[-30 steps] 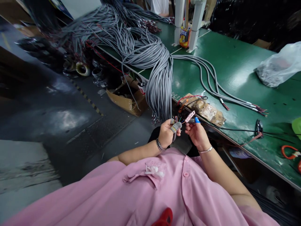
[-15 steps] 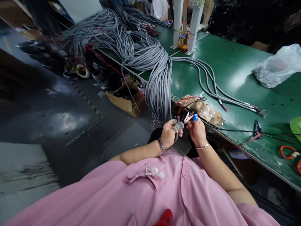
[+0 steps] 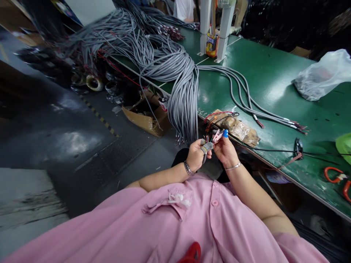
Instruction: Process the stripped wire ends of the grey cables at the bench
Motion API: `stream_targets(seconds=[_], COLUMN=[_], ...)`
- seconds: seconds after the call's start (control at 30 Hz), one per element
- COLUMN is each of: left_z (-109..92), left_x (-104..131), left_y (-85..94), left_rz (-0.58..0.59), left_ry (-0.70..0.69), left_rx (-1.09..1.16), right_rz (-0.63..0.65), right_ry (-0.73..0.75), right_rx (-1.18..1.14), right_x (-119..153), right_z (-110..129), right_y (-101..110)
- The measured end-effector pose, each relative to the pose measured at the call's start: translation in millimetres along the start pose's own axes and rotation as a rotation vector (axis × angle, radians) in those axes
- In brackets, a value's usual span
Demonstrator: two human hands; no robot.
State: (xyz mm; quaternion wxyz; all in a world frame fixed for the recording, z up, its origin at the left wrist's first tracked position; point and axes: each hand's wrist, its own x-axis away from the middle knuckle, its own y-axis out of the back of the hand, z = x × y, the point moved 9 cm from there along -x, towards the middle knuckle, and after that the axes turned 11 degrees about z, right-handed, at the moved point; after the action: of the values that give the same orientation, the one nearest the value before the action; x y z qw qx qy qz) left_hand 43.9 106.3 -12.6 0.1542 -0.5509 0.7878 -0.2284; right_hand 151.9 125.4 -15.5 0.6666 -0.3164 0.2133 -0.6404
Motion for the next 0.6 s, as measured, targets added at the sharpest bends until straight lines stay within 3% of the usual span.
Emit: stream_targets(seconds=[0.17,0.33,0.47,0.6], left_z=[-1.3,-18.7,-39.7,-61.8], left_x=[4.7,10.6,9.3,10.6], left_y=[0.7,3.5,3.8,0.6], left_rz=[0.02,0.015,0.028,0.003], left_ry=[-0.011,-0.106,-0.233,-0.446], left_rx=[-0.006,-0.093,-0.342,-0.691], right_rz=[0.085,0.117,0.056,0.019], right_ry=[-0.072,-0.114,-0.081,-0.078], right_rx=[0.021,0.031,0.078,0.068], right_x=[4.9,8.2,10.3,12.1], right_z=[-3.6,-2.0,3.6,5.5], right_y=[-2.9,-6.4,-5.3,-5.4])
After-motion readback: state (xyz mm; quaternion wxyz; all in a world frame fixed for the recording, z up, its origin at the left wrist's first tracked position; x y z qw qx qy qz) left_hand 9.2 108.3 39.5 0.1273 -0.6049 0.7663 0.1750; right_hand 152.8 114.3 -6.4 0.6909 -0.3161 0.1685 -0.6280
